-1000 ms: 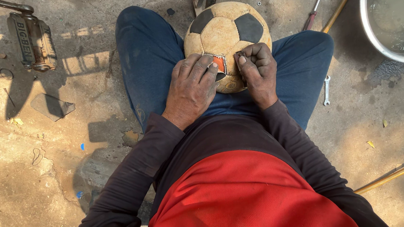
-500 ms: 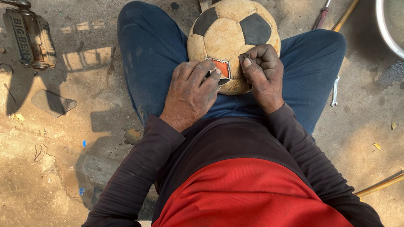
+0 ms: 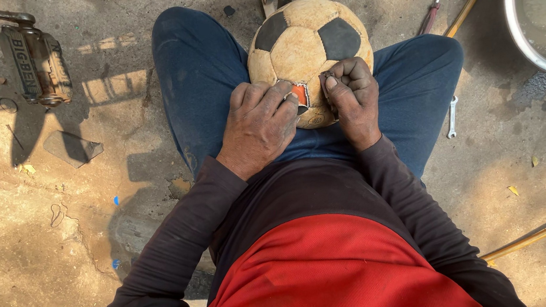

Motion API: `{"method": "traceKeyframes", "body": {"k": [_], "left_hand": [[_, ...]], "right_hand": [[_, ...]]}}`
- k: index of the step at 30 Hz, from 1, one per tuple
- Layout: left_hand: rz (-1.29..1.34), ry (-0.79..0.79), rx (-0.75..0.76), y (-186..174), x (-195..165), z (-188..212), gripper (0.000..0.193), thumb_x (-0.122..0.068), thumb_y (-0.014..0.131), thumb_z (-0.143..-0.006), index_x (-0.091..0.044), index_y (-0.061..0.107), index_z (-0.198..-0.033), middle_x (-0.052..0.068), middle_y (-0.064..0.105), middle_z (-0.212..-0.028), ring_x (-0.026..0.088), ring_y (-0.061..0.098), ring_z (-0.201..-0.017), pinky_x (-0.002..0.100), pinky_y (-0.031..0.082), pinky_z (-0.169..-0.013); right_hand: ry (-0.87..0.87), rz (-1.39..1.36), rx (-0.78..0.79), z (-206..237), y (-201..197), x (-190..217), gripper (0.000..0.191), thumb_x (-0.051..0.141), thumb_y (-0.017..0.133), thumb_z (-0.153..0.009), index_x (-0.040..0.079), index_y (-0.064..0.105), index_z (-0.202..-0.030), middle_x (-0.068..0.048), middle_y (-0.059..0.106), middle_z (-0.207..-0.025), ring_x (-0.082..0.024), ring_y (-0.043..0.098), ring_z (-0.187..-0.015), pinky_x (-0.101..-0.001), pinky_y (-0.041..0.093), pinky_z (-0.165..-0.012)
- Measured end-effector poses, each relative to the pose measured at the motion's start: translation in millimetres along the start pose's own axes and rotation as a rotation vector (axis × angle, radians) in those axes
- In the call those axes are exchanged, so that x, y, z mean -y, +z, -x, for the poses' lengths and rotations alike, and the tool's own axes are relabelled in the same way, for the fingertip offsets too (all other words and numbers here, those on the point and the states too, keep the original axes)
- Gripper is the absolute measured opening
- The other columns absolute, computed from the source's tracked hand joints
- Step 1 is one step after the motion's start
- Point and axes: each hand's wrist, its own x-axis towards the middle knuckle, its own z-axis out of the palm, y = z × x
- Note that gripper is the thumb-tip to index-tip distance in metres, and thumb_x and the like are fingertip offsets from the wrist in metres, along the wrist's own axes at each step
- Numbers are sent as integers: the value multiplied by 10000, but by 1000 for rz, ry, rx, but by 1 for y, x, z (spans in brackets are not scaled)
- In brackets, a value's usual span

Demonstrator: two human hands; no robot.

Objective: The person sits on the ground and uses a small tool to scrape and clean a damaged area on a worn soccer ball. They repeatedly work on the same spot, removing loose material and smoothing the surface. The person then reaches for a container of tools and picks up a small packet.

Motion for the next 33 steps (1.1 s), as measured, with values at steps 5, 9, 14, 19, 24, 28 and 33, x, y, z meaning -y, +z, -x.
{"method": "traceKeyframes", "body": {"k": [5, 9, 14, 19, 24, 28, 33], "left_hand": [[72, -89, 107, -6, -2, -7, 463, -298, 866, -858, -125, 610, -1203, 42, 602, -1218, 199, 608, -1028, 420, 460, -925], [84, -113, 144, -15, 0, -12, 631, -366, 884, -797, -89, 601, -1288, 77, 591, -1155, 205, 640, -956, 405, 475, -811], [55, -158, 154, -16, -8, -10, 724, -392, 903, -737, -96, 597, -1322, 78, 587, -1136, 200, 644, -929, 411, 471, -770], [59, -165, 127, -11, -8, -3, 659, -376, 904, -763, -105, 608, -1287, 65, 579, -1145, 210, 608, -991, 408, 462, -834], [72, -105, 86, -9, 3, 3, 477, -300, 883, -799, -115, 639, -1165, 57, 558, -1095, 231, 569, -1040, 437, 455, -933], [70, -114, 66, 0, 4, 7, 420, -304, 880, -790, -114, 635, -1072, 67, 548, -1052, 252, 562, -1038, 465, 446, -980], [56, -109, -33, 3, 5, 1, 419, -313, 885, -788, -117, 629, -1056, 76, 548, -1050, 281, 557, -1053, 473, 433, -1012]], "right_hand": [[-7, -2, 14, 0, 1, 0, 89, 96, 587, -1043, 37, 531, -1080, -19, 599, -862, -42, 500, -682, -215, 438, -595], [-16, -33, 42, -1, 3, -1, 96, 96, 588, -1043, 34, 527, -1085, -14, 592, -860, -40, 499, -694, -214, 438, -608], [-19, -24, 49, -3, 3, -2, 111, 110, 600, -1038, 34, 530, -1082, -9, 597, -875, -39, 506, -708, -211, 454, -623], [9, -11, 69, -3, 3, -1, 113, 136, 606, -1020, 52, 540, -1055, -1, 608, -846, -34, 510, -679, -207, 459, -606], [4, 23, 116, -1, 5, 2, 97, 128, 614, -1021, 53, 554, -1034, 2, 602, -852, -33, 504, -718, -213, 449, -643], [32, 13, 135, 1, 7, 3, 93, 123, 616, -1013, 53, 555, -1025, 4, 600, -833, -34, 500, -704, -213, 446, -635], [-19, 10, 168, -9, 10, 14, 92, 113, 613, -1033, 48, 549, -1043, 6, 601, -882, -31, 507, -758, -212, 442, -669]]}}
